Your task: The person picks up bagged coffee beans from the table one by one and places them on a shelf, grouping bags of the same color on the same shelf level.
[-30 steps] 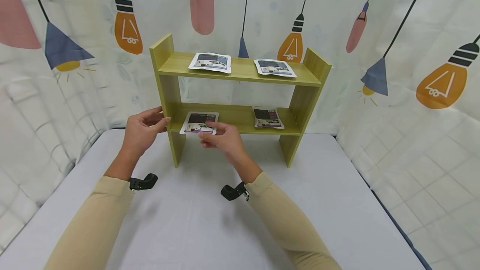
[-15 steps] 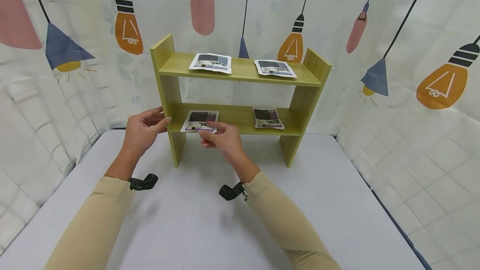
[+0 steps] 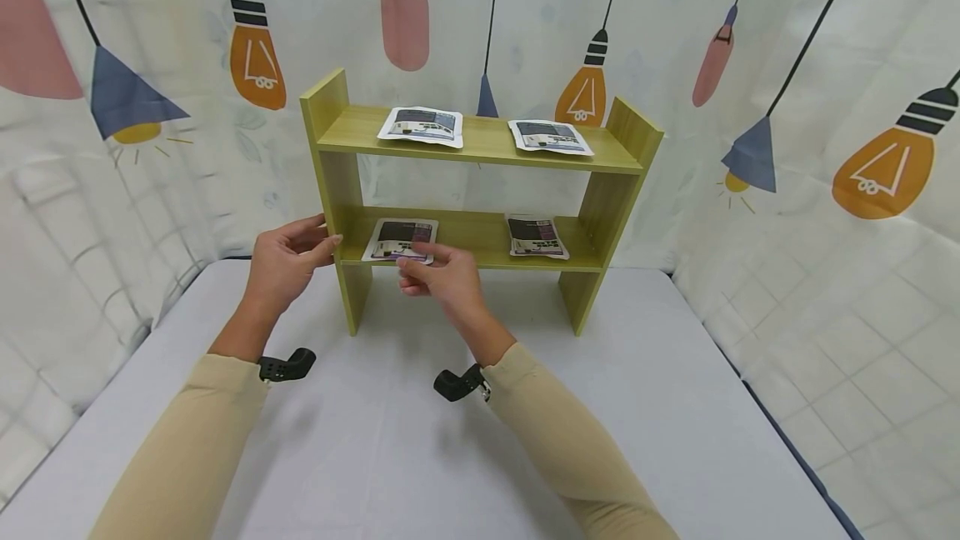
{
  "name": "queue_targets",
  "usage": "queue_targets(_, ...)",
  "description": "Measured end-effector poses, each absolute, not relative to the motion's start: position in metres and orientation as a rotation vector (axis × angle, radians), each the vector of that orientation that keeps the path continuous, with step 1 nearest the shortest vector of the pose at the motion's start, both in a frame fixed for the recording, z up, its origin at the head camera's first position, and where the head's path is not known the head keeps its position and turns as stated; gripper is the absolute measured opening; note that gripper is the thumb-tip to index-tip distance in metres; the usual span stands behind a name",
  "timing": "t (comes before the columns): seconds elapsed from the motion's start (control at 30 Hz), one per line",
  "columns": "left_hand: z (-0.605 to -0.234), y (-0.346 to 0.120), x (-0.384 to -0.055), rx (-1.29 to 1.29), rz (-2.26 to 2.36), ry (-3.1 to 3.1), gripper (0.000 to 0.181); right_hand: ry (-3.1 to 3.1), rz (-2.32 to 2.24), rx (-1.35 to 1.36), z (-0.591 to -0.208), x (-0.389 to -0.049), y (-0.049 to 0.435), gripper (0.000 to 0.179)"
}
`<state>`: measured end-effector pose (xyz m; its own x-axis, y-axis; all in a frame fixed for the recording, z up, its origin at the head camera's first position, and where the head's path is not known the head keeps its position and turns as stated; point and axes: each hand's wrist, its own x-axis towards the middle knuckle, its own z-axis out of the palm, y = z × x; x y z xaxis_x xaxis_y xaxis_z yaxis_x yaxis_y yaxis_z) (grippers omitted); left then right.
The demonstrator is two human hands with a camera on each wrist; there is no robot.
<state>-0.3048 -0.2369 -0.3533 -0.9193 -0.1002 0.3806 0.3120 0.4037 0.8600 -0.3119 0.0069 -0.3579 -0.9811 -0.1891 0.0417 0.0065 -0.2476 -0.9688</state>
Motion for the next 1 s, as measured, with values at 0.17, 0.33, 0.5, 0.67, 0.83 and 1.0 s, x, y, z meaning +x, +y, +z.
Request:
queue_targets(0.17,-0.3534,-0.2367,-0.3053,-0.184,-1.525,-2.289,0.055,1.864,-2.378,-0.215,-0.358,-0.3118,0.0061,0.041)
queue_targets(0.33,-0.354,-0.2367,-0.3056,-0.181,-1.516,-2.289,0.054,1.855,-2.394,-0.22,-0.3579,-0.312,0.0044,0.041)
queue_targets(0.5,-0.3548,-0.2374,-0.3059,-0.171,-1.514,-2.298,0.055,1.871,-2.408,-0.229,-0.3573,-0.3121,0.0024,0.041)
queue_targets(0.67,-0.3551,-0.2378,-0.3065,-0.167,-1.512,-2.302,0.055,1.884,-2.428,-0.22,-0.357,-0.312,0.0008,0.039)
queue_targets(0.83,-0.354,-0.2372,-0.3051,-0.164,-1.508,-2.308,0.055,1.925,-2.427,-0.214,-0.3574,-0.313,-0.0004,0.036)
queue_targets(1.0,-0.3524,-0.2364,-0.3038,-0.152,-1.507,-2.318,0.056,1.957,-2.423,-0.209,-0.3575,-0.3143,-0.0022,0.034)
